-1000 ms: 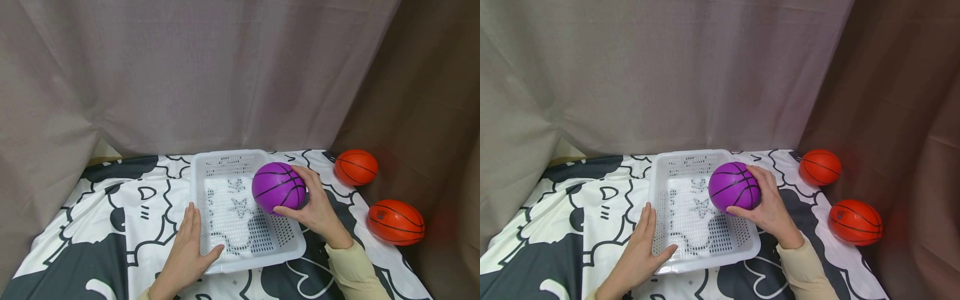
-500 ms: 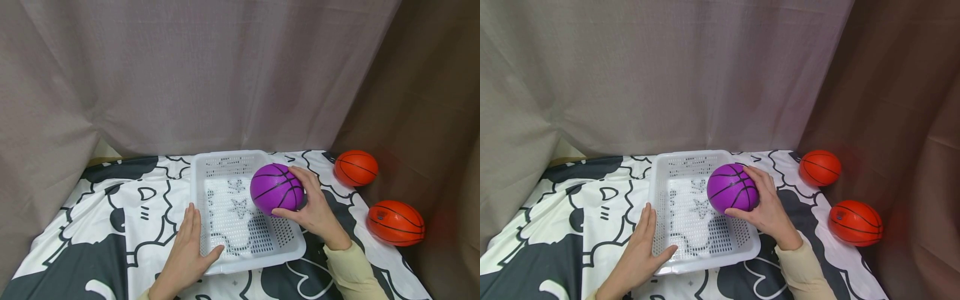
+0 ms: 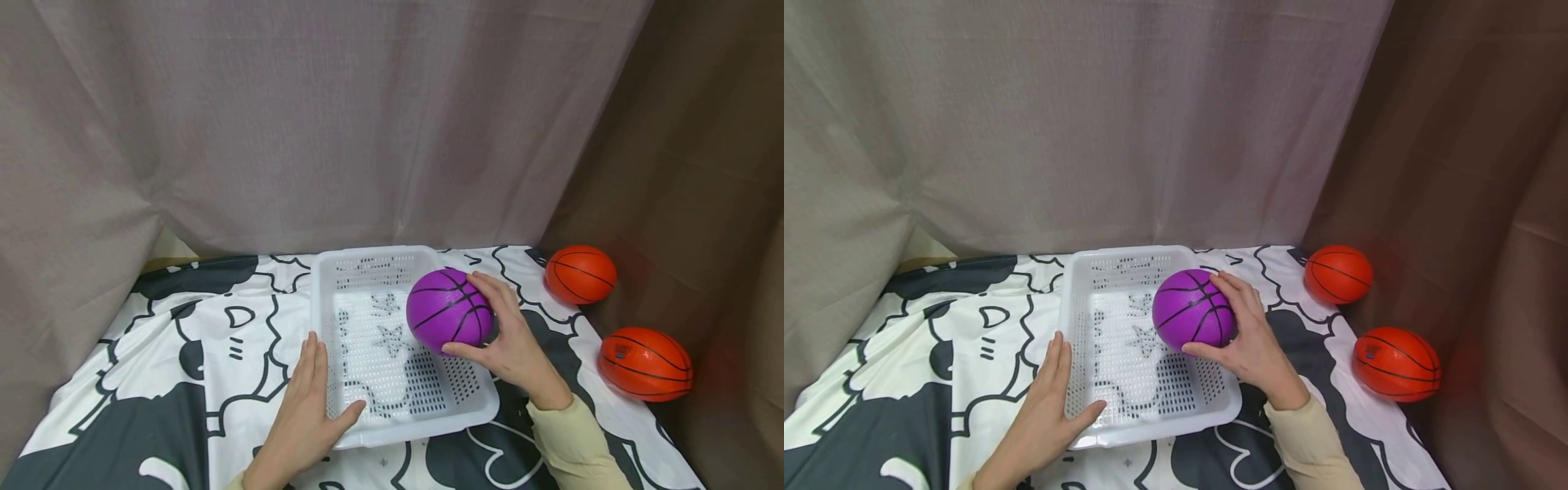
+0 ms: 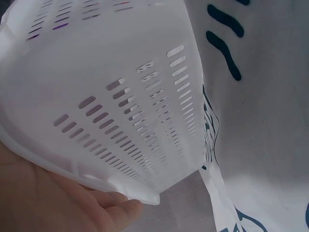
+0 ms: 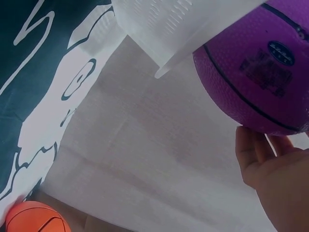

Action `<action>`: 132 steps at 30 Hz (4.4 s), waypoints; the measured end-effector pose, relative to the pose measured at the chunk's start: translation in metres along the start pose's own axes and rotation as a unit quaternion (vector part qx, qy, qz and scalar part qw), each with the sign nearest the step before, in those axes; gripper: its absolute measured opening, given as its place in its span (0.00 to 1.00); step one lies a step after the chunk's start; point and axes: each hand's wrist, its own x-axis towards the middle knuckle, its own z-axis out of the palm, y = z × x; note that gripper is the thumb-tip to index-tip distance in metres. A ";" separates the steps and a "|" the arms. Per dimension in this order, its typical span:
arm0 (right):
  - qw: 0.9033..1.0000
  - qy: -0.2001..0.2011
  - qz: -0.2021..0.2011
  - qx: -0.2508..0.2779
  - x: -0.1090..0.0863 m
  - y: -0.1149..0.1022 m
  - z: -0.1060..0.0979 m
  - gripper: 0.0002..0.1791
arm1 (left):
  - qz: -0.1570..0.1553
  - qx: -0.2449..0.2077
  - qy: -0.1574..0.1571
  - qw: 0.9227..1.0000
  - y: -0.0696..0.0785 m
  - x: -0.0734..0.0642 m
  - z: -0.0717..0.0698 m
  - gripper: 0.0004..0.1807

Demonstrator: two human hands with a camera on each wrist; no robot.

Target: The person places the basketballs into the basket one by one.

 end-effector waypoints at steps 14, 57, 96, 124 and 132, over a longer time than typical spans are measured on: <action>1.000 0.010 -0.022 -0.002 -0.002 0.005 -0.002 0.46 | 0.003 -0.003 0.000 1.000 -0.001 0.000 0.000 0.59; 0.949 0.244 0.161 -0.118 -0.043 0.041 -0.094 0.40 | 0.003 0.003 -0.001 1.000 -0.001 0.001 0.000 0.60; 0.876 0.169 0.412 -0.187 -0.081 0.114 -0.104 0.52 | 0.017 -0.005 0.018 1.000 -0.001 -0.001 0.001 0.57; 0.868 0.172 0.428 -0.184 -0.086 0.131 -0.102 0.52 | 0.009 0.001 0.006 1.000 -0.001 0.001 0.000 0.57; 0.867 0.202 0.415 -0.187 -0.089 0.131 -0.101 0.49 | 0.000 -0.001 -0.002 1.000 0.000 0.001 -0.001 0.57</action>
